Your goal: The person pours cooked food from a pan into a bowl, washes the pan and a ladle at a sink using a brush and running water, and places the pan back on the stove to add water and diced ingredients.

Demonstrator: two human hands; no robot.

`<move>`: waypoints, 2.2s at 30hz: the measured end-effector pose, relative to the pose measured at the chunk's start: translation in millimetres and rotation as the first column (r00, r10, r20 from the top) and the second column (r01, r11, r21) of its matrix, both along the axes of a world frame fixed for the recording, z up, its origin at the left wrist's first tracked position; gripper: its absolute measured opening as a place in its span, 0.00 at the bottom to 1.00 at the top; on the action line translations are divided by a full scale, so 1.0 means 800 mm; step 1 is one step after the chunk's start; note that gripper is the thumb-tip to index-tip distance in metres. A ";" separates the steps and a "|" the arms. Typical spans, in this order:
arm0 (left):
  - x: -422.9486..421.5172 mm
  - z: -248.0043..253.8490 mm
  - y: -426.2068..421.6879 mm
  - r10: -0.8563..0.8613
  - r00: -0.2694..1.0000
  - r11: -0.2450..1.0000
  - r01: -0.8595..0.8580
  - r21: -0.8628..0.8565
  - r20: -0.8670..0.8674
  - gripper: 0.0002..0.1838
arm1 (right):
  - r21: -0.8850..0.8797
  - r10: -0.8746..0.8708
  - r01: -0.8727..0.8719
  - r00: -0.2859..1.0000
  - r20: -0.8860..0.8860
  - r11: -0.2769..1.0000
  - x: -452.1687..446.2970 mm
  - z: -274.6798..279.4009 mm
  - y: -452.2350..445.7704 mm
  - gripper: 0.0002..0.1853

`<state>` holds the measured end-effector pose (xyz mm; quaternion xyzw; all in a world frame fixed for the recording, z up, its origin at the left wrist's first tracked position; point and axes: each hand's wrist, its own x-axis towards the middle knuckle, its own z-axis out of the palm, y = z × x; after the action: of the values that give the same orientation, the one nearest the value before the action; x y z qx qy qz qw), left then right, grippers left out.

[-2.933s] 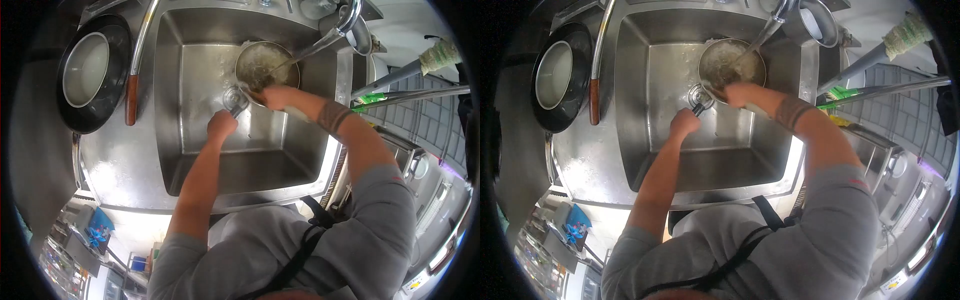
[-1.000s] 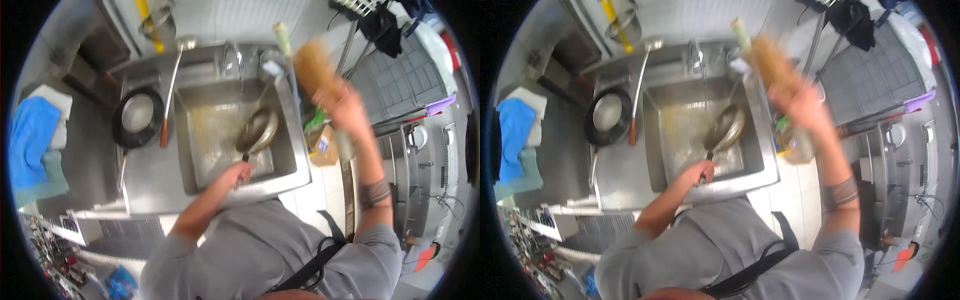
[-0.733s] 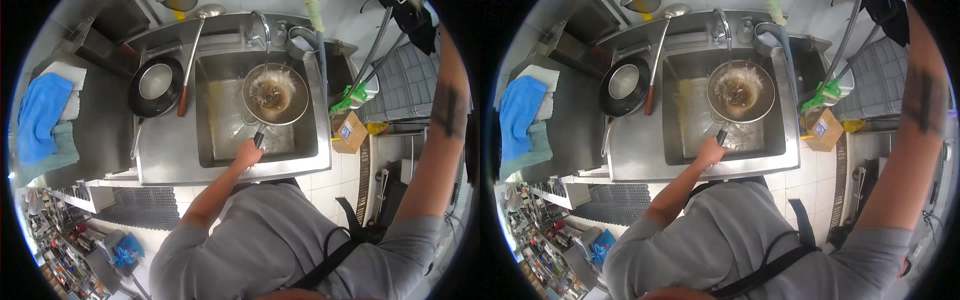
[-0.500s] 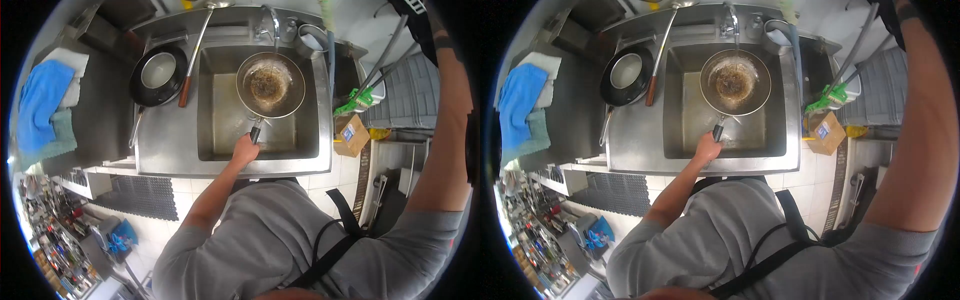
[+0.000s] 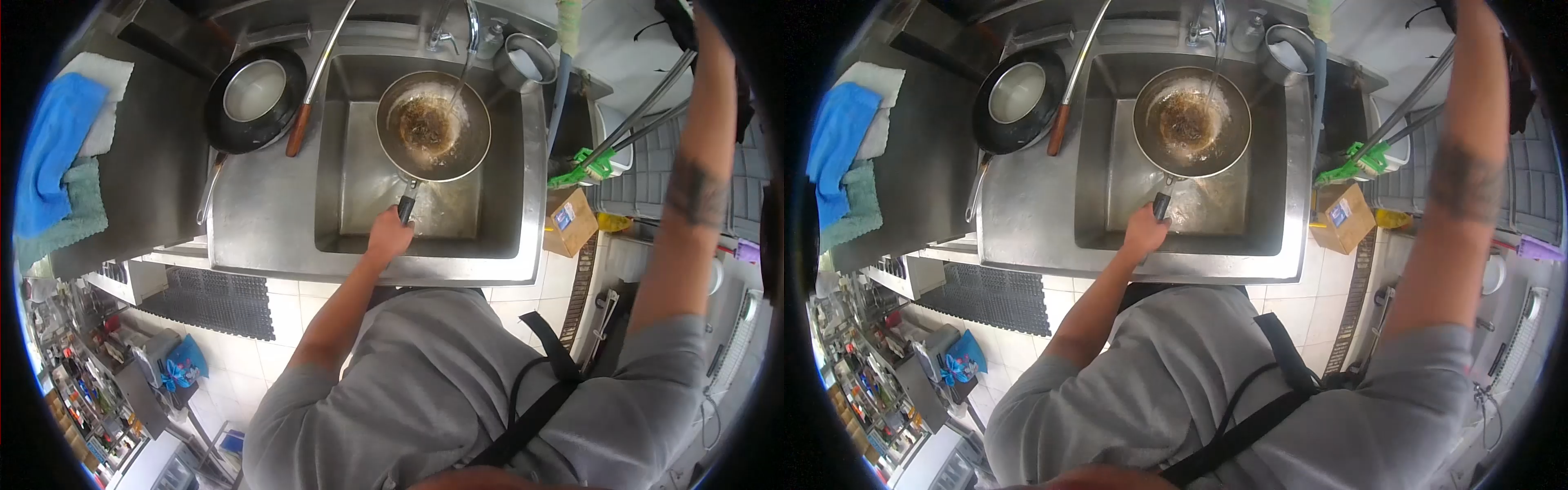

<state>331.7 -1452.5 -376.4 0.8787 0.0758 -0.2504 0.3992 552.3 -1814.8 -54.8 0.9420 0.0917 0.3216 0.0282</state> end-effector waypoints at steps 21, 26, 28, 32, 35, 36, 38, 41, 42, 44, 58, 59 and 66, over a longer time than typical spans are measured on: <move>0.009 0.001 -0.005 -0.179 0.972 0.968 0.202 0.149 -0.151 0.17 | 0.148 0.154 -0.047 0.187 -0.970 0.988 -0.068 -0.513 0.114 0.16; 0.009 -0.015 -0.015 -0.199 0.969 0.964 0.220 0.151 -0.143 0.16 | 0.299 0.128 0.195 0.597 -0.792 0.934 -0.022 -0.529 0.142 0.20; 0.021 -0.010 -0.020 -0.186 0.972 0.967 0.208 0.148 -0.145 0.16 | 0.571 0.330 0.073 0.753 -0.569 0.818 -0.046 -0.563 0.174 0.19; 0.036 -0.024 -0.012 -0.159 0.977 0.971 0.181 0.157 -0.144 0.16 | 0.406 0.289 0.191 0.448 -0.846 0.894 -0.072 -0.573 0.160 0.20; 0.041 -0.022 -0.012 -0.127 0.971 0.973 0.161 0.163 -0.202 0.16 | 0.362 0.169 0.193 0.627 -0.760 0.912 -0.055 -0.595 0.133 0.17; 0.044 -0.022 -0.014 -0.128 0.971 0.973 0.162 0.164 -0.202 0.16 | 0.439 0.199 0.191 0.688 -0.698 0.878 -0.051 -0.596 0.138 0.16; 0.047 -0.021 -0.014 -0.113 0.970 0.971 0.153 0.182 -0.216 0.16 | 0.656 0.464 0.062 0.656 -0.595 0.753 -0.092 -0.601 0.174 0.16; 0.045 -0.014 -0.012 -0.105 0.967 0.973 0.148 0.176 -0.233 0.16 | 0.509 0.447 0.110 0.345 -0.825 0.854 -0.070 -0.573 0.169 0.17; 0.040 -0.015 -0.011 -0.105 0.967 0.973 0.148 0.178 -0.231 0.16 | 0.344 0.295 0.168 0.261 -0.919 0.924 -0.050 -0.574 0.158 0.18; 0.030 -0.022 -0.010 -0.113 0.981 0.976 0.139 0.168 -0.158 0.17 | 0.261 0.121 0.130 0.639 -0.760 0.956 -0.008 -0.599 0.133 0.21; 0.020 -0.051 -0.004 -0.270 0.937 0.942 0.305 0.143 -0.221 0.19 | 0.081 0.041 0.120 0.306 -0.951 0.990 -0.036 -0.616 0.087 0.20; 0.018 -0.052 -0.008 -0.291 0.934 0.938 0.322 0.133 -0.208 0.19 | 0.175 0.083 0.141 0.496 -0.864 0.974 -0.025 -0.641 0.089 0.22; 0.046 -0.062 0.005 -0.241 0.934 0.971 0.232 -0.063 -0.265 0.14 | 0.553 0.556 -0.063 0.121 -0.822 0.831 -0.120 -0.603 0.198 0.15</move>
<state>368.6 -1448.5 -426.3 0.8328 0.0195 -0.4154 0.3653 456.4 -1656.4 -537.1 0.8682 0.2228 -0.3345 -0.2912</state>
